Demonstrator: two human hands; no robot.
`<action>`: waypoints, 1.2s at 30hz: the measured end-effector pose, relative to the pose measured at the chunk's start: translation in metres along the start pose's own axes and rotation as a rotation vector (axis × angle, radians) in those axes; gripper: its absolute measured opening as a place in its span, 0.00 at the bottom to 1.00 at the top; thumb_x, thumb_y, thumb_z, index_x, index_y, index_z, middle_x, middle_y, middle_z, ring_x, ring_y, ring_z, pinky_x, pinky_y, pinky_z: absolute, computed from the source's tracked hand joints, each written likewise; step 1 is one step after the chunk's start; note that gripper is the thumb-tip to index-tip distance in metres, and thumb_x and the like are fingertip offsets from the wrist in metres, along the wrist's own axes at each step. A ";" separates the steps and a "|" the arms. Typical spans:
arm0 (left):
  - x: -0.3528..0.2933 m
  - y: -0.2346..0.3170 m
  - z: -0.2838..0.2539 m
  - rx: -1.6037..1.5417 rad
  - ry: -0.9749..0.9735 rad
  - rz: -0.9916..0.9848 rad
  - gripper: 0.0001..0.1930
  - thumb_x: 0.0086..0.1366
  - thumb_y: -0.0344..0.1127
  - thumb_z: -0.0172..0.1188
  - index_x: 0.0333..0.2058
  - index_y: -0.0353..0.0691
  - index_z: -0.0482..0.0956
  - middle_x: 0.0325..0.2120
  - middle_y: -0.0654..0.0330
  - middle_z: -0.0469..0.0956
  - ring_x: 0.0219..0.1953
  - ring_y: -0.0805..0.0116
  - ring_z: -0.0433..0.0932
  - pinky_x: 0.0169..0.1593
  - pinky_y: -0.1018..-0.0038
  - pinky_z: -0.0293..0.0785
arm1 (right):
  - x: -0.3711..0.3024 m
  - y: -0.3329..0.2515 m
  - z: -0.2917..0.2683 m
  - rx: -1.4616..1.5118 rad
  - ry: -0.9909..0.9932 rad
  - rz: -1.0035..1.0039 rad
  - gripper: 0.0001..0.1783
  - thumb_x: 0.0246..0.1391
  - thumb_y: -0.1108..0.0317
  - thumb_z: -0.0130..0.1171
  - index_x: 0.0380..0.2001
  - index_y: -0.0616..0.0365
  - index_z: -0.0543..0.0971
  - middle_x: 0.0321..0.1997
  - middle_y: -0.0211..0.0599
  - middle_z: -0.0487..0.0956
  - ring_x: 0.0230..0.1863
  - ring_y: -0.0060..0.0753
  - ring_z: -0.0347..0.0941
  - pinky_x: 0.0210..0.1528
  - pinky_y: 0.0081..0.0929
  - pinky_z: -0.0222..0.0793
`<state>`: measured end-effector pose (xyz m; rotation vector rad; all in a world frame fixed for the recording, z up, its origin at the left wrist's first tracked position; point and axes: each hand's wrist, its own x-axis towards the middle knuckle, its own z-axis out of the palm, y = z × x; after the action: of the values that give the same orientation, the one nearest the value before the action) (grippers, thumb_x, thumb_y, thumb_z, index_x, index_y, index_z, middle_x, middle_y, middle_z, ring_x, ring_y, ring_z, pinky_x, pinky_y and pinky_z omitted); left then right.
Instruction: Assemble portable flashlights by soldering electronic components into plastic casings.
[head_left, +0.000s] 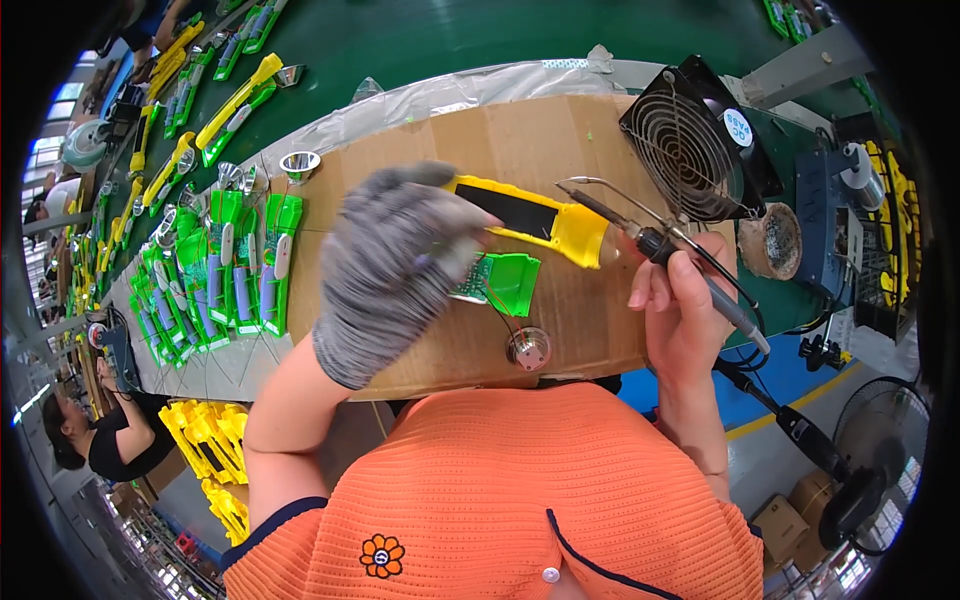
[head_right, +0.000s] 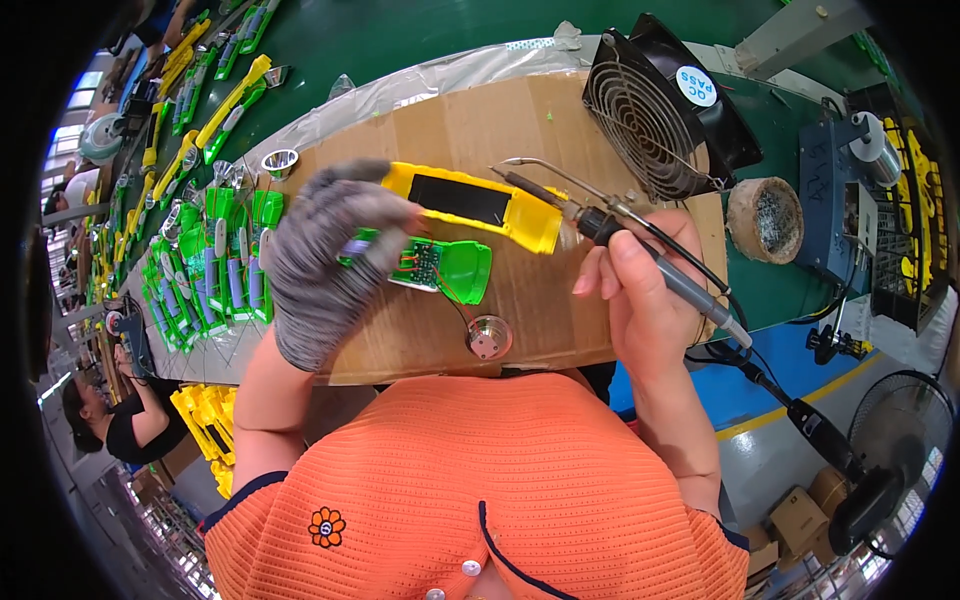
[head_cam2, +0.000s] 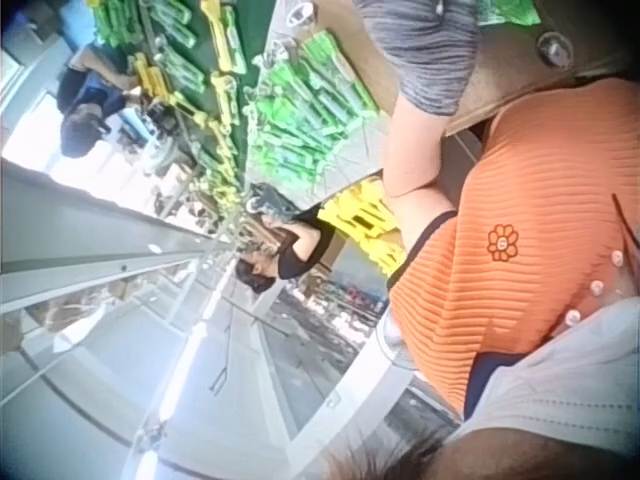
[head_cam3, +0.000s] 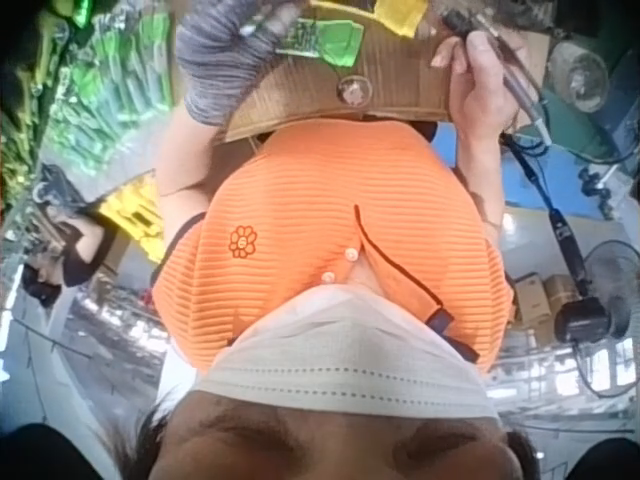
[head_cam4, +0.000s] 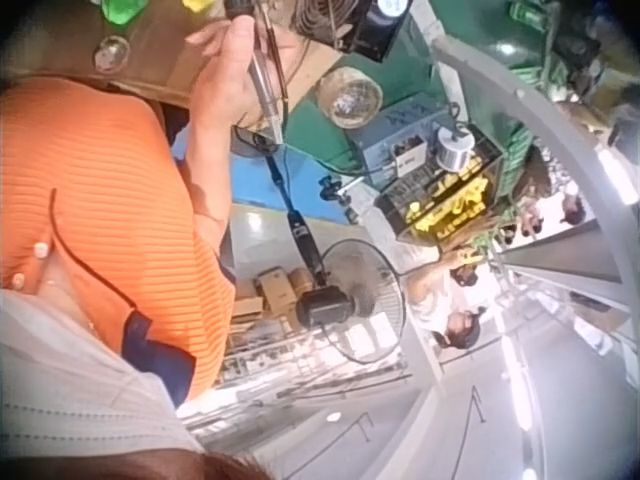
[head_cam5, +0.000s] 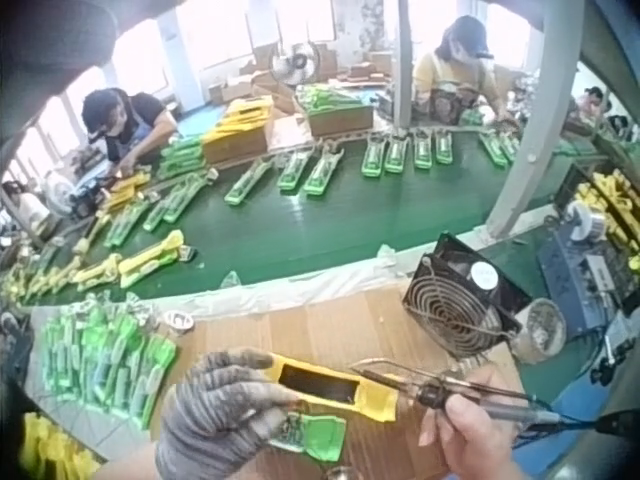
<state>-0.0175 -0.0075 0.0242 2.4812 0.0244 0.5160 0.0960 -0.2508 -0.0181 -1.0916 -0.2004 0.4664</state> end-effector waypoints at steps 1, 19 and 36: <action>-0.006 -0.010 0.003 -0.014 0.082 -0.124 0.07 0.57 0.30 0.66 0.35 0.45 0.83 0.32 0.61 0.82 0.46 0.58 0.80 0.52 0.64 0.73 | 0.002 0.003 0.000 -0.009 -0.046 -0.004 0.09 0.60 0.73 0.57 0.37 0.59 0.66 0.23 0.35 0.71 0.21 0.27 0.69 0.28 0.31 0.74; 0.025 -0.005 0.008 -0.386 -0.277 0.010 0.08 0.53 0.24 0.68 0.33 0.41 0.83 0.32 0.59 0.81 0.43 0.59 0.80 0.48 0.67 0.76 | -0.009 0.001 -0.021 -0.109 -0.117 0.098 0.10 0.59 0.78 0.56 0.38 0.61 0.64 0.37 0.58 0.81 0.22 0.30 0.74 0.30 0.29 0.77; 0.034 -0.029 0.022 0.032 -0.442 0.139 0.04 0.52 0.30 0.67 0.28 0.44 0.83 0.24 0.60 0.76 0.34 0.55 0.75 0.40 0.62 0.73 | -0.007 -0.004 -0.010 -0.140 -0.095 0.174 0.08 0.58 0.81 0.55 0.37 0.63 0.66 0.26 0.42 0.77 0.22 0.29 0.75 0.29 0.29 0.78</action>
<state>0.0247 0.0086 0.0031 2.5861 -0.3189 0.0135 0.0947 -0.2632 -0.0186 -1.2306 -0.2249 0.6691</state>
